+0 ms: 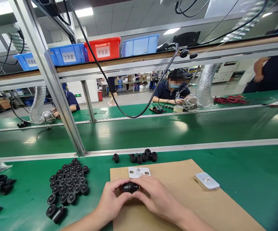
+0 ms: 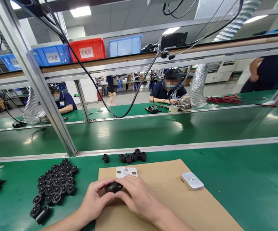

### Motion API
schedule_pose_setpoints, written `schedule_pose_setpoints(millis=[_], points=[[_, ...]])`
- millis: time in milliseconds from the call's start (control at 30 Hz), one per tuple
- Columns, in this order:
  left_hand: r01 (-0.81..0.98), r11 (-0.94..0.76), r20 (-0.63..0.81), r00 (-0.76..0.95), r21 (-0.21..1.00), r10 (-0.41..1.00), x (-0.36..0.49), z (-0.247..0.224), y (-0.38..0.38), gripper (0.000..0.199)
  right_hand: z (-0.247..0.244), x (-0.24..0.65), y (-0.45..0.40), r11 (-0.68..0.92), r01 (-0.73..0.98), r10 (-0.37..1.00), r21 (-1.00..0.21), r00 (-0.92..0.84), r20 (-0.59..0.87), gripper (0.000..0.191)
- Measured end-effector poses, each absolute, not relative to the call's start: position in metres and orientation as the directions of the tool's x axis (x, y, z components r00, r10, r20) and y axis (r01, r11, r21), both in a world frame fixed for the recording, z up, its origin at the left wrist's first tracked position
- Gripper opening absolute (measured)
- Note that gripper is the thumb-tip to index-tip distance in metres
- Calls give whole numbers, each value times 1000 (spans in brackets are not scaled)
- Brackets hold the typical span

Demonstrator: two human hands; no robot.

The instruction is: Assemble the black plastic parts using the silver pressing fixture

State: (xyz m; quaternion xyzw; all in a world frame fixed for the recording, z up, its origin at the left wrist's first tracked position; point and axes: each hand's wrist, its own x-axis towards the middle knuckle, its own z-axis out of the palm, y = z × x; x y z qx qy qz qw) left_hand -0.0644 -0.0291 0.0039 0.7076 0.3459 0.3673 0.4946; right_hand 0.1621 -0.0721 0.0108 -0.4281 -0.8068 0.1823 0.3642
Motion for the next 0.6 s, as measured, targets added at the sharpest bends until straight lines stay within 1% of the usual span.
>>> schedule_pose_setpoints(millis=[67, 133, 167, 200, 233, 333, 400, 500, 600], points=[[93, -228, 151, 508, 969, 848, -65, 2, -28, 34, 7, 164, -70, 642, 536, 765, -548, -408, 498, 33], [43, -171, 123, 527, 984, 841, -65, -1, -28, 37, 4, 167, -68, 719, 526, 690, -454, -465, 555, 36], [28, -158, 119, 530, 987, 840, -65, -2, -28, 38, 4, 167, -67, 741, 529, 664, -413, -487, 567, 37], [28, -161, 122, 528, 987, 840, -65, -3, -28, 38, 5, 167, -67, 740, 541, 665, -400, -494, 561, 36], [45, -183, 133, 523, 982, 842, -65, -3, -28, 38, 6, 166, -68, 713, 560, 694, -422, -481, 536, 33], [145, -320, 212, 495, 936, 843, -66, -1, -29, 32, 12, 162, -71, 527, 621, 850, -581, -367, 378, 17], [171, -375, 251, 490, 911, 835, -67, 1, -29, 29, 16, 159, -73, 438, 646, 899, -625, -316, 303, 11], [160, -418, 299, 483, 894, 823, -68, 1, -28, 29, 20, 159, -73, 428, 627, 904, -651, -278, 326, 13], [153, -514, 389, 485, 844, 784, -69, -1, -27, 32, 20, 160, -73, 443, 540, 897, -716, -270, 351, 20]])
